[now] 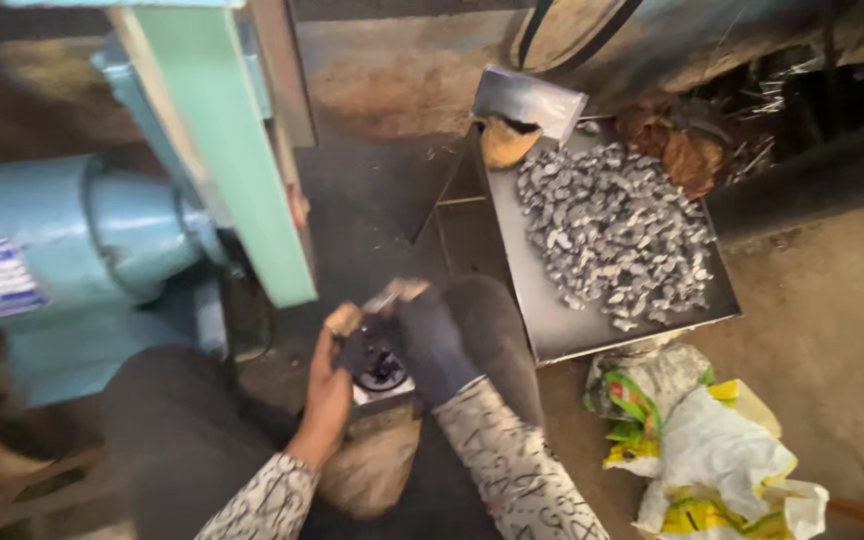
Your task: The person sits at a belt grinder and holds small metal pieces against the running abrasive belt, producing sparks as each piece is ground. They reposition each piece in their gloved hands, then place the finished piece into a tray filled with similar ground pieces and pick up the next one, repeating the cycle.
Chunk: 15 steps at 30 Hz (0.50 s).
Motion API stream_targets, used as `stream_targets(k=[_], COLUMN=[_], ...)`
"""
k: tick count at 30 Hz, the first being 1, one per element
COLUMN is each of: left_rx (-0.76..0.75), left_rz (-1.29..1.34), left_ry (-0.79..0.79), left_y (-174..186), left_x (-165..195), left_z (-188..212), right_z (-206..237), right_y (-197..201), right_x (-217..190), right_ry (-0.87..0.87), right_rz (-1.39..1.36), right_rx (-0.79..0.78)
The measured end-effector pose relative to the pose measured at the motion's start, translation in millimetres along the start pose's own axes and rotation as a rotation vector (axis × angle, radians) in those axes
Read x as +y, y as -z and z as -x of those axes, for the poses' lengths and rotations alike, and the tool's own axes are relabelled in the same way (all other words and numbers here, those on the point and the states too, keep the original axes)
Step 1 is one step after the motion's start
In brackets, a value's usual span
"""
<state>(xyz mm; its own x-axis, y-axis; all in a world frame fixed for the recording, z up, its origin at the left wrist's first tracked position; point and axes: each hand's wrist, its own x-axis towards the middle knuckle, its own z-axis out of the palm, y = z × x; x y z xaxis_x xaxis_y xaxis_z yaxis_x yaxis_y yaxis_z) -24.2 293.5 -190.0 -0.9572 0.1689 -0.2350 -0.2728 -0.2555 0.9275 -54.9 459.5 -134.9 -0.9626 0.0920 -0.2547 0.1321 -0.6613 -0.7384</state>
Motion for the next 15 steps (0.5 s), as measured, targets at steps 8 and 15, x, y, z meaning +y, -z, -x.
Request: stream_targets(k=[8, 15], left_rx=[0.206, 0.098], left_rz=[0.129, 0.513], left_ry=[0.129, 0.425], left_y=[21, 49], left_x=[56, 72], left_z=[18, 5], right_z=[31, 34], right_y=[-27, -55], right_x=[47, 30], right_ry=[-0.637, -0.844], right_rz=[0.133, 0.147], right_rx=[-0.196, -0.282])
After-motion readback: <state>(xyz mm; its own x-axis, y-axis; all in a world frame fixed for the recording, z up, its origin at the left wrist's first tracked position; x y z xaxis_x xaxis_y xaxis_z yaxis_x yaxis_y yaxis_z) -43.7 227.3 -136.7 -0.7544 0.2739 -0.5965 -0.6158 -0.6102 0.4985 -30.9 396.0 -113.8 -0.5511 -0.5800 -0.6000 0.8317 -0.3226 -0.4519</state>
